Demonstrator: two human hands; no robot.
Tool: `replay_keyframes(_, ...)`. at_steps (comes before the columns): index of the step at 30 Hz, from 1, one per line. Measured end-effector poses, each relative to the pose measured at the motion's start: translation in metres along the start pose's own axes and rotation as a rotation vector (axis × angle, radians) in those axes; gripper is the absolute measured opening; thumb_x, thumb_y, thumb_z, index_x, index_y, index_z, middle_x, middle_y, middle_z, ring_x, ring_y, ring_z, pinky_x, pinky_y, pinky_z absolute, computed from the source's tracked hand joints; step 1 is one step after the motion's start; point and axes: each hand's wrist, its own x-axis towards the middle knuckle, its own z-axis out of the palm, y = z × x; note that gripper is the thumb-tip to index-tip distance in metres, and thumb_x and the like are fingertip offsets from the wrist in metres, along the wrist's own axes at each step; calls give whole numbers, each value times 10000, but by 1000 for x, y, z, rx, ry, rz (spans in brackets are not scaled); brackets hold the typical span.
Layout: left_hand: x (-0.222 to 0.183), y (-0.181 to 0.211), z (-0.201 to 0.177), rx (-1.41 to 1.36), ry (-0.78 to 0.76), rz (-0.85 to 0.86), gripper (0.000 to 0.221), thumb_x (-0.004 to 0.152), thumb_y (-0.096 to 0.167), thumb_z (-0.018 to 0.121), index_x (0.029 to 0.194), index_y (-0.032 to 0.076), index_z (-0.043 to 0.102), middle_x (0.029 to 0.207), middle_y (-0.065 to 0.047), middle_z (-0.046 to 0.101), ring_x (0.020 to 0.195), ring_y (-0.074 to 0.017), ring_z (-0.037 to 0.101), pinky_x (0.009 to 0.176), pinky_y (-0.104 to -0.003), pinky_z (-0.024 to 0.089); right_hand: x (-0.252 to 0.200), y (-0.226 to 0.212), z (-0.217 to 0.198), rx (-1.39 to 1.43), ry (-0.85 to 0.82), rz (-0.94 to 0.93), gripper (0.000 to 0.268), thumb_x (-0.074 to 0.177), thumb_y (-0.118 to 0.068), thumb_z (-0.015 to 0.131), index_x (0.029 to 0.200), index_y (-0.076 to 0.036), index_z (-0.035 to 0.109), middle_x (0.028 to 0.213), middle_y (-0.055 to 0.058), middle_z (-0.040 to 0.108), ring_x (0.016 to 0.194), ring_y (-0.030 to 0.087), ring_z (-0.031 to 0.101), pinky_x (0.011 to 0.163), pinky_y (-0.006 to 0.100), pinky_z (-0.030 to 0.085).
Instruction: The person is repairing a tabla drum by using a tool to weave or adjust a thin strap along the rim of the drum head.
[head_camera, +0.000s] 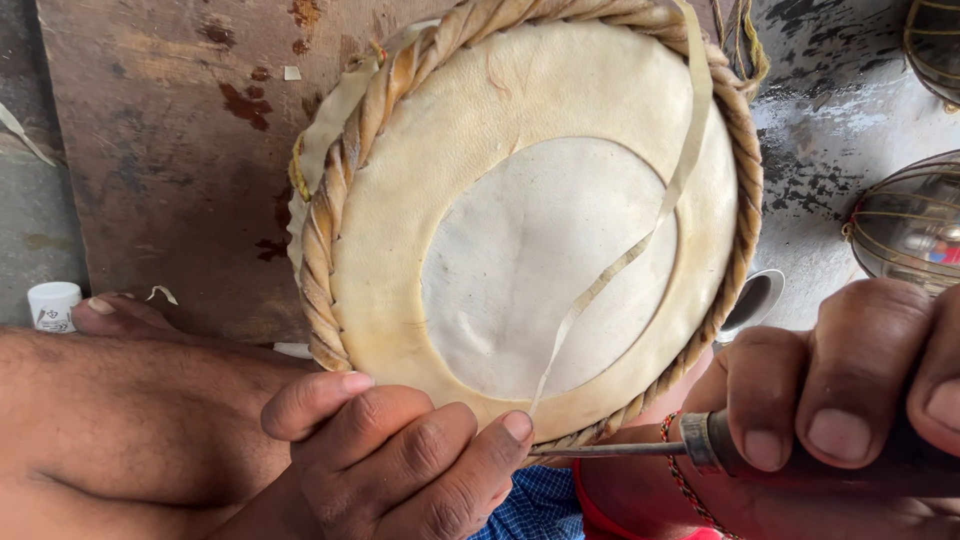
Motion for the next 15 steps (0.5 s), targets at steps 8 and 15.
replay_keyframes(8, -1, 0, 0, 88, -30, 48, 246, 1031, 276, 526, 1195, 199, 691, 785, 123, 561, 716, -50, 525, 1030, -366, 246, -5, 2, 7, -11, 12, 14, 121, 1024, -166, 593, 1067, -53, 596, 964, 28, 650, 827, 168, 602, 716, 366, 519)
replay_keyframes(15, -14, 4, 14, 243, 35, 69, 306, 1144, 271, 458, 1305, 146, 686, 769, 83, 536, 734, -93, 538, 1036, -397, 268, -4, -16, 26, -40, 12, 9, 136, 1040, -183, 595, 1030, -50, 617, 950, 19, 659, 807, 166, 604, 691, 369, 520)
